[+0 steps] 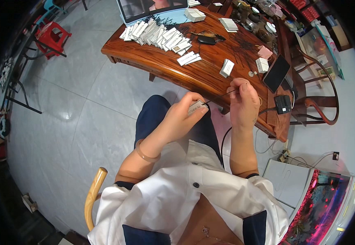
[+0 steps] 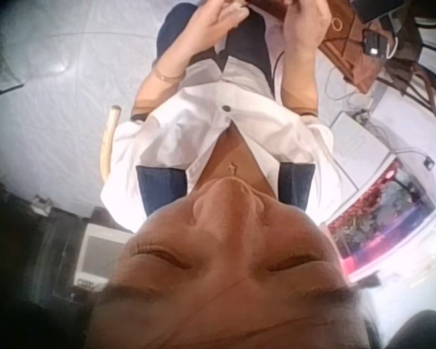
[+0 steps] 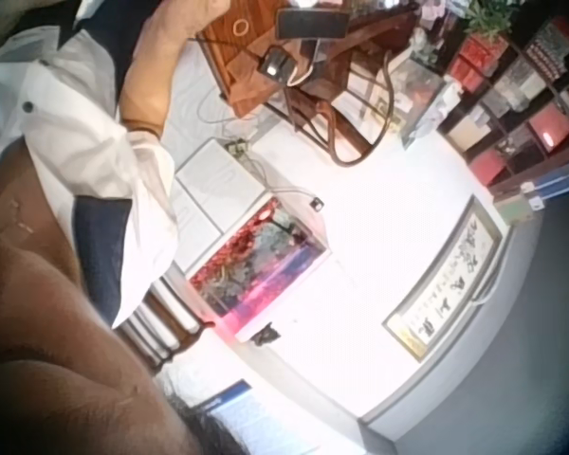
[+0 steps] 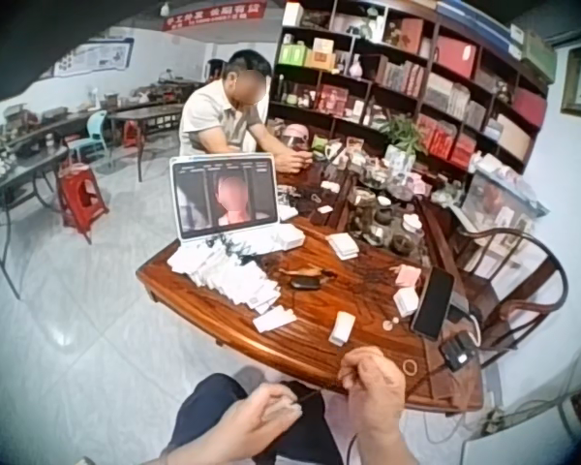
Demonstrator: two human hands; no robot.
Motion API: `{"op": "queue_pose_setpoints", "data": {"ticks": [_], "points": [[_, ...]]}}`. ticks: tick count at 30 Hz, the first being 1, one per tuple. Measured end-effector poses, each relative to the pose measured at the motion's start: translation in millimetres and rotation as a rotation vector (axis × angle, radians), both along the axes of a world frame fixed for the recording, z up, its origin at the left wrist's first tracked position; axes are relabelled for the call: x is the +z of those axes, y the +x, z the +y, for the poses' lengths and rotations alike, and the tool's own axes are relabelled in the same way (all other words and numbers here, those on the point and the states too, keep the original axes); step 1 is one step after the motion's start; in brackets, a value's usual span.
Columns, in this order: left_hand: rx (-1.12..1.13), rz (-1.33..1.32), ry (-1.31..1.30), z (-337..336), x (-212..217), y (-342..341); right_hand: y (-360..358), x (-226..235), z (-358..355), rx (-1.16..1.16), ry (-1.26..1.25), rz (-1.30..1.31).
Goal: The person assembles product boxes by hand, folding flat packaging boxes into shape and inserting product tags into them.
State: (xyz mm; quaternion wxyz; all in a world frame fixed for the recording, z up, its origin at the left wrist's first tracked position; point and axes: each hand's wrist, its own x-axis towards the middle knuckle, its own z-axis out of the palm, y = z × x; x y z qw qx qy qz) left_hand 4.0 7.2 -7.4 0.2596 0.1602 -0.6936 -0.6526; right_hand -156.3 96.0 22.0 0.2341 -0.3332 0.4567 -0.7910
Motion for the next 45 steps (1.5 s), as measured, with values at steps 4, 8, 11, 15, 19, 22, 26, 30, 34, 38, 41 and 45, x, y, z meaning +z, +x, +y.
{"op": "queue_pose_setpoints", "data": {"ticks": [4, 8, 11, 15, 19, 22, 26, 30, 34, 38, 41, 45], "points": [[0.011, -0.014, -0.085, -0.5, -0.5, -1.7, 6.1, -4.7, -0.5, 0.076, 0.072, 0.074], [-0.003, -0.055, -0.05, -1.4, -1.8, -0.8, 3.8, -5.3, 0.2, 0.279, 0.174, -0.064], [0.016, -0.046, -0.089, -2.1, -3.6, -1.2, 2.9, -14.8, 0.8, 0.384, 0.316, -0.045], [0.003, -0.005, -0.113, -3.0, -5.5, -3.3, 13.2, -17.1, 0.1, 0.346, 0.295, 0.14], [-0.063, -0.114, -0.12, -5.2, -4.8, -1.2, 10.6, -13.7, 4.5, 0.206, 0.262, 0.265], [-0.061, -0.101, -0.163, -4.0, -6.0, -2.8, 11.4, -6.0, 5.9, 0.08, 0.262, 0.21], [-0.077, -0.11, -0.139, -4.0, -9.1, -2.0, 13.7, -1.9, 8.2, 0.059, 0.295, 0.623], [-0.025, -0.02, -0.458, -11.3, -7.4, -0.4, 13.1, 5.8, 10.9, 0.056, 0.382, 1.049], [-0.03, -0.021, -0.342, -13.0, 7.7, 4.0, 18.1, 7.8, 13.6, 0.027, 0.398, 1.103], [-0.275, 0.237, 0.556, -11.2, -9.9, -3.4, 19.3, -5.7, 12.5, 0.075, 0.36, 0.872], [-0.261, 0.274, 0.584, -12.6, -16.4, -4.9, 17.3, -7.8, 14.9, -0.041, 0.342, 0.713], [-0.026, 0.13, -0.145, -7.2, -2.9, -2.8, 15.8, -3.6, 19.5, -0.155, 0.297, 0.56]]}}
